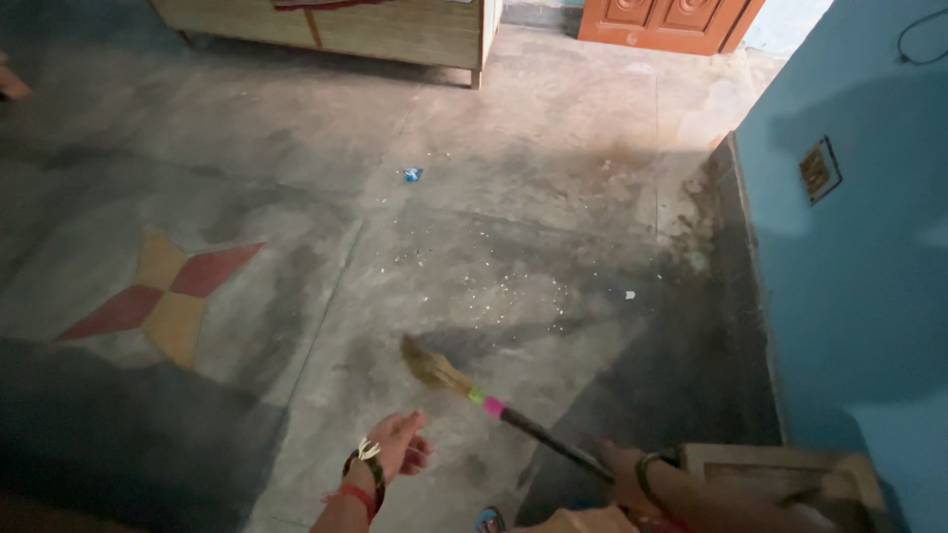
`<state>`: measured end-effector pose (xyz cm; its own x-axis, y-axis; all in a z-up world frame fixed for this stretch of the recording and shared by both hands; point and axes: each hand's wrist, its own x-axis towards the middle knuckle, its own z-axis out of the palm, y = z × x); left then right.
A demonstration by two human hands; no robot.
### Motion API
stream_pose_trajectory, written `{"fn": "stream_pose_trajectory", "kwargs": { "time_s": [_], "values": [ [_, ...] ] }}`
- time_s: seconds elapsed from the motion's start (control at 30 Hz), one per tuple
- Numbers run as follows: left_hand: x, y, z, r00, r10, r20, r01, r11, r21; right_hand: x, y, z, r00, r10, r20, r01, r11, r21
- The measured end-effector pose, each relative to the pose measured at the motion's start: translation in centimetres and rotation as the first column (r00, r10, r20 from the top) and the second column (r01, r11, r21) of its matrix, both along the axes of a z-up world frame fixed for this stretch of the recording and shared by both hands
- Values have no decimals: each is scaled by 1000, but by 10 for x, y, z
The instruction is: The person sweeps a concrete floor with a broom, gathering small debris and dust into a pile near the doorway. They move around a bed and a wooden cabinet while sweeping different sections of the room.
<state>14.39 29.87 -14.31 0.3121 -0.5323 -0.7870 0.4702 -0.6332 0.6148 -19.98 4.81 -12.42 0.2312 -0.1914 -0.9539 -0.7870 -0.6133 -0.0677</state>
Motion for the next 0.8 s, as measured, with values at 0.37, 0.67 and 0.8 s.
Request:
{"fn": "stream_pose_trajectory", "kwargs": {
  "time_s": [0.37,0.67,0.8],
  "values": [
    [-32,-16,-19,1000,30,-2,-30,998,53,-90,-94,-10,976,-195,-101,152,930,-335],
    [-84,-82,-5,996,-72,57,73,997,-13,-152,-124,49,988,55,-143,-68,994,-87],
    [-101,-99,31,992,-118,45,120,992,-43,-175,-130,32,985,150,-87,-155,986,-57]
  ]
}}
